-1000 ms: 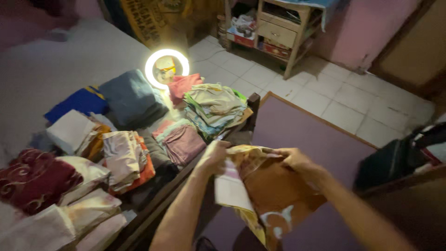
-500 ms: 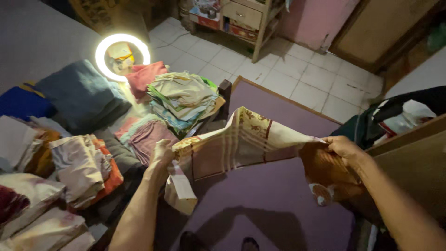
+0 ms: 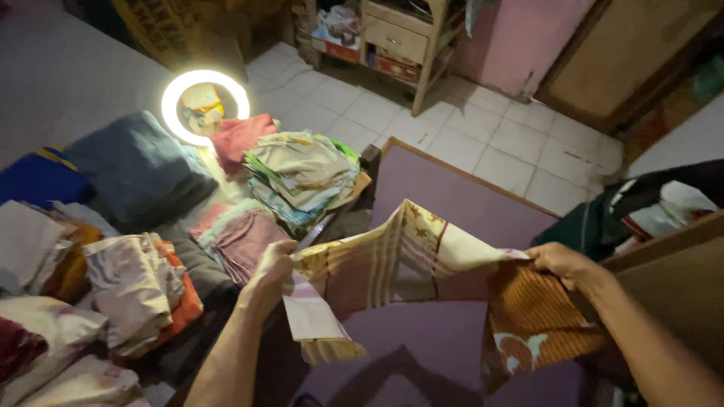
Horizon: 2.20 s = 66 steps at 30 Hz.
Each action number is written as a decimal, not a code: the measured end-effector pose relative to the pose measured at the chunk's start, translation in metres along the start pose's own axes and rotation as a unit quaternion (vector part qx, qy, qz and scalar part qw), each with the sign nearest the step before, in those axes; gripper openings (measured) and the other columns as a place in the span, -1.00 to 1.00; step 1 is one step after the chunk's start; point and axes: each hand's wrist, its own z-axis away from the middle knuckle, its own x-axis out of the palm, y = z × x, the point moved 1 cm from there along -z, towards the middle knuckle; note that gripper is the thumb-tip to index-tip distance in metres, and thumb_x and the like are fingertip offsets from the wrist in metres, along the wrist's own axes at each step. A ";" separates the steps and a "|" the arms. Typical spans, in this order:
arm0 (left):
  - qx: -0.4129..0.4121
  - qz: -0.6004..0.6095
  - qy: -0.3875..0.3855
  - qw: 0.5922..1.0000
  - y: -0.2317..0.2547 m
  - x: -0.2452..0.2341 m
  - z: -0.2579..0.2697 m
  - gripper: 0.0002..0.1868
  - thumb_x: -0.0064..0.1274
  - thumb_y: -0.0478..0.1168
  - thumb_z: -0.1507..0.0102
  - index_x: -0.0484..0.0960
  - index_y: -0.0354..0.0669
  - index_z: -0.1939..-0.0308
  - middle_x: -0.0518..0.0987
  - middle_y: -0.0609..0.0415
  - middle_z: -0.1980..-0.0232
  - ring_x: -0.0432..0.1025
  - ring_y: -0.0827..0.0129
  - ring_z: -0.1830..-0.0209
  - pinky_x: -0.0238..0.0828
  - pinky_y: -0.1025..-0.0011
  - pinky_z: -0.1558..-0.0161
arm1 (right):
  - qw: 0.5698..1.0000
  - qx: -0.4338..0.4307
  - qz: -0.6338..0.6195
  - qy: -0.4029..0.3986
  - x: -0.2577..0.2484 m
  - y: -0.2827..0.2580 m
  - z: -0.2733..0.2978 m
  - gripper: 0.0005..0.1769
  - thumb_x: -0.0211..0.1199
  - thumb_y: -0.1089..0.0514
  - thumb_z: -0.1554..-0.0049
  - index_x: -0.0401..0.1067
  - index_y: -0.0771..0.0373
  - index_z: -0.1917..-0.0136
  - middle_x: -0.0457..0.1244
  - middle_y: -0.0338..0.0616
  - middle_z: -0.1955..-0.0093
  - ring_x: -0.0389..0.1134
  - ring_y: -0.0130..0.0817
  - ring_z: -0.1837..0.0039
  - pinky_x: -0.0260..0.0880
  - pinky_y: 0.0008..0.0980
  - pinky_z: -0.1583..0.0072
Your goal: The person folds various pieces of bedding and towels on a bed. They pick up each item, fold it neatly by hand, and place it into a growing stack on the bed.
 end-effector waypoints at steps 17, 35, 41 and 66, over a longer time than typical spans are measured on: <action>0.173 -0.075 -0.111 0.976 0.049 0.055 0.019 -0.37 -0.04 -0.57 -0.11 0.47 -0.34 -0.31 0.64 0.25 0.24 0.54 0.55 0.37 0.47 0.59 0.35 | 0.985 -0.080 0.006 -0.155 0.138 -0.127 0.076 -0.74 0.20 0.13 -0.21 0.53 0.42 0.08 0.31 -0.18 0.36 0.22 -0.47 0.41 0.21 -0.44 0.41; 0.157 -0.099 -0.171 0.968 0.089 0.084 0.035 -0.57 -0.11 -0.56 -0.14 0.80 -0.29 0.07 0.62 0.09 0.40 0.27 0.50 0.60 0.20 0.43 0.58 | 0.943 -0.109 -0.236 -0.207 0.170 -0.160 0.086 -0.59 0.26 0.12 -0.13 0.45 0.38 -0.20 0.37 -0.04 0.20 0.41 -0.40 0.30 0.49 -0.38 0.27; 0.200 -0.166 -0.140 0.955 0.095 0.091 0.035 -0.63 -0.02 -0.48 -0.17 0.79 -0.17 0.06 0.68 0.08 0.37 0.38 0.50 0.49 0.36 0.48 0.43 | 0.945 -0.104 -0.245 -0.190 0.176 -0.160 0.081 -0.61 0.28 0.11 -0.15 0.41 0.46 -0.12 0.36 0.02 0.20 0.42 -0.34 0.30 0.50 -0.36 0.27; 0.199 -0.364 0.021 0.909 0.189 0.125 0.098 -0.36 0.16 0.25 -0.04 0.75 -0.34 0.26 0.68 -0.30 0.26 0.61 -0.07 0.25 0.52 0.11 0.14 | 0.901 -0.271 -0.250 -0.230 0.273 -0.221 0.160 -0.76 0.14 0.16 -0.26 0.45 0.40 -0.07 0.35 -0.05 0.13 0.35 -0.36 0.19 0.44 -0.36 0.17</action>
